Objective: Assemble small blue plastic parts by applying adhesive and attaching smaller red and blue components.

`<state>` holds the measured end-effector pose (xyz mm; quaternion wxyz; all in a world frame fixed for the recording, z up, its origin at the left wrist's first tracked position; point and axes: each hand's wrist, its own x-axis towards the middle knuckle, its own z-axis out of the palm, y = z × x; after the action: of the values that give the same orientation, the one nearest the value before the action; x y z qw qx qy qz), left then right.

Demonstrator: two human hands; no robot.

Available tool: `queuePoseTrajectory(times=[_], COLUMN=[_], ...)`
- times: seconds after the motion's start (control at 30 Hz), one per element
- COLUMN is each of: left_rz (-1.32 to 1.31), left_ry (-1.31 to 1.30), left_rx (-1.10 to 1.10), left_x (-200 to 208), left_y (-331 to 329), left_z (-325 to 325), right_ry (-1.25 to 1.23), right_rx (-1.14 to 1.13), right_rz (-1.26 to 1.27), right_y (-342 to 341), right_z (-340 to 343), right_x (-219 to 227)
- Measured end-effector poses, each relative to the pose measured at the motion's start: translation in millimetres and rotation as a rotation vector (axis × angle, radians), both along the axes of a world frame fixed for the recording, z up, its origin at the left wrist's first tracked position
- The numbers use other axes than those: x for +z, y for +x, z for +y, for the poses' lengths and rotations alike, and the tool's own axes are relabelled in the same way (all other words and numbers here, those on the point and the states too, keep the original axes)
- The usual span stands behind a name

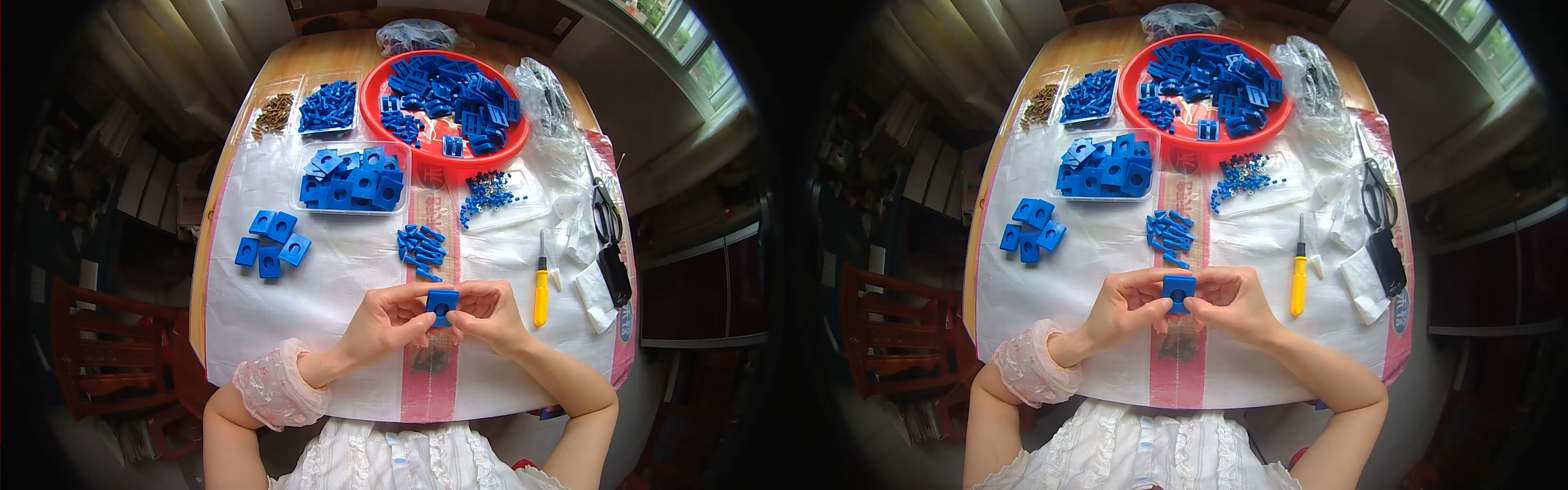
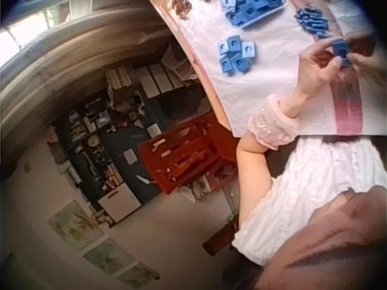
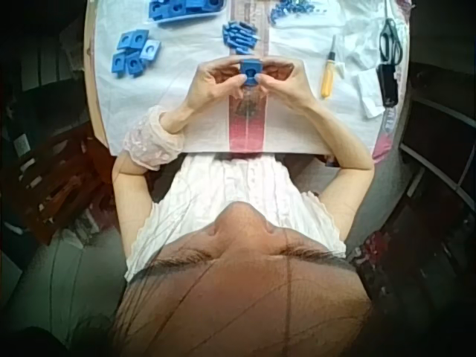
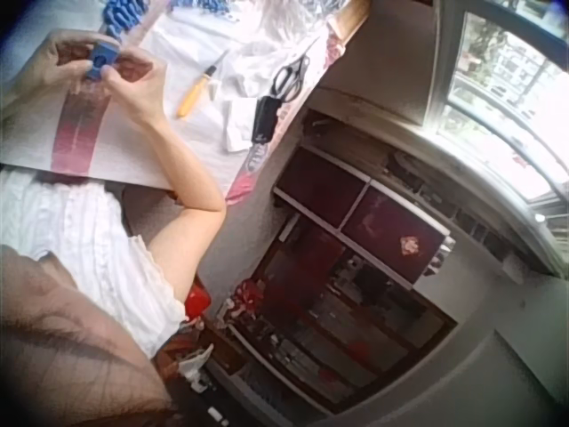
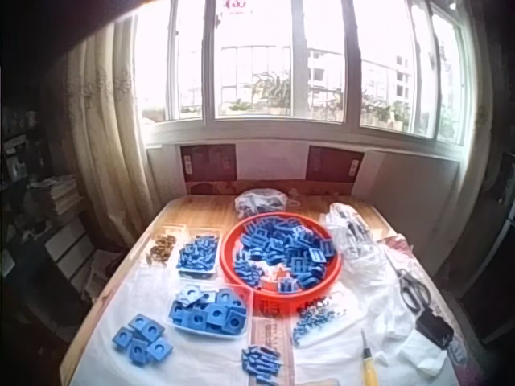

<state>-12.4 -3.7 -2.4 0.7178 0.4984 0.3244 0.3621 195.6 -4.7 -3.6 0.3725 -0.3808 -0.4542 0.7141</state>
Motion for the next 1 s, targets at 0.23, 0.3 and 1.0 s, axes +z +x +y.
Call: queuePoseTrajectory(times=[0.23,0.3,1.0], left_rz=[0.009,0.013,0.084], left_ry=[-0.027,-0.028,-0.008], left_rx=[-0.023,-0.023,0.023], left_x=[0.9,0.1,14.7], left_y=[-1.0,-1.1,4.7], left_z=[1.3,0.7,0.4], right_ry=[0.009,0.005,0.065], right_rx=[-0.010,-0.013,-0.175], right_rz=[-0.004,0.001,-0.024], right_y=[0.7,0.1,-4.5], right_z=[0.1,-0.1,-1.6], right_x=[-2.1,-1.9,-0.9])
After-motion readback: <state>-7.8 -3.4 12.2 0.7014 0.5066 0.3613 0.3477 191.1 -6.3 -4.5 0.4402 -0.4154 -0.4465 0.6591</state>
